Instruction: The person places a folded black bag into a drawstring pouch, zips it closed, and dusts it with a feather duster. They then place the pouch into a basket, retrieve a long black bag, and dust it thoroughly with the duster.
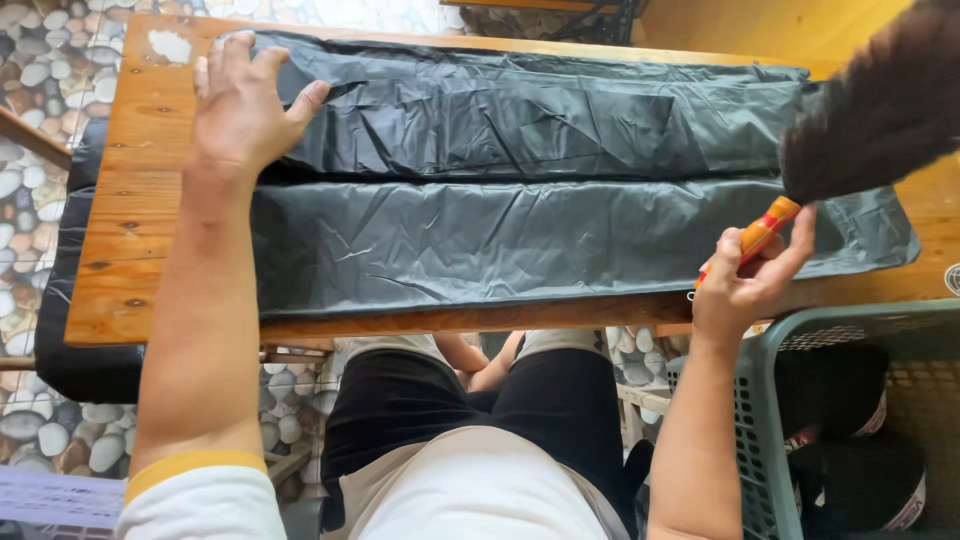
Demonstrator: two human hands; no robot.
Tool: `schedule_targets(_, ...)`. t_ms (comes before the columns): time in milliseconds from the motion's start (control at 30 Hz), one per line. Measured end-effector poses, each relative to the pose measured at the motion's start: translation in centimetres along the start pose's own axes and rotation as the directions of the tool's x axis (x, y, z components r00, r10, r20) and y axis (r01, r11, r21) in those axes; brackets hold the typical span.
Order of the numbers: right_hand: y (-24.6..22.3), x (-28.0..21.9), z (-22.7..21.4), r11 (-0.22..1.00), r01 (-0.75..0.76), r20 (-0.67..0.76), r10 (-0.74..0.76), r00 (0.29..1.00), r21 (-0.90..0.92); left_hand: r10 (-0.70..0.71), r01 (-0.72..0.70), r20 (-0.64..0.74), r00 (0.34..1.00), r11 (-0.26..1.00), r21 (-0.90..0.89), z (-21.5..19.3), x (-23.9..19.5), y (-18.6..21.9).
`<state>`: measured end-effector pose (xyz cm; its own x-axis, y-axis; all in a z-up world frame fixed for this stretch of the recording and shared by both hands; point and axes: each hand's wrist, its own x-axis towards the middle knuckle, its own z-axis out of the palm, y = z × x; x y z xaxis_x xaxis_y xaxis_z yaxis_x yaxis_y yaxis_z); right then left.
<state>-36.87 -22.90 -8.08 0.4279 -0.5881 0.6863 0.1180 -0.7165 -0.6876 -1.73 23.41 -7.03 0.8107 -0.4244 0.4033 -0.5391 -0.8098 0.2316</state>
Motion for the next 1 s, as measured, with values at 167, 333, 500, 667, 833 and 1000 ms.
schedule_targets(167, -9.8, -3.3, 2.9, 0.938, -0.307, 0.204, 0.273, 0.94, 0.161, -0.073, 0.081, 0.099, 0.992, 0.994, -0.075, -0.4, -2.1, -3.5)
schedule_targets(333, -17.1, -10.6, 6.1, 0.649, -0.708, 0.643, 0.42, 0.64, 0.28, -0.044, 0.044, 0.007, 0.999, 0.94, -0.339, -0.1, -3.0, -5.5)
schedule_targets(500, -21.3, -12.7, 6.8, 0.472, -0.875, 0.959, 0.182, 0.216, 0.107, -0.04, 0.042, 0.013, 0.999, 0.969, -0.245, 1.7, -2.5, -7.3)
schedule_targets(667, -22.0, -12.7, 8.6, 0.613, -0.775, 0.865, 0.297, 0.404, 0.151, -0.06, 0.053, -0.02, 0.998, 0.966, -0.251, 3.1, -2.4, -8.0)
schedule_targets(833, -21.6, -13.6, 8.0, 0.545, -0.838, 0.987, 0.111, 0.119, 0.04, -0.047, 0.04, -0.025, 0.999, 0.97, -0.24, 2.4, -2.2, -7.9)
schedule_targets(1000, -19.5, -11.4, 7.1, 0.35, -0.919, 0.857, 0.403, 0.322, 0.181, -0.038, 0.018, -0.059, 0.998, 0.953, -0.302, 1.1, -2.7, -7.1)
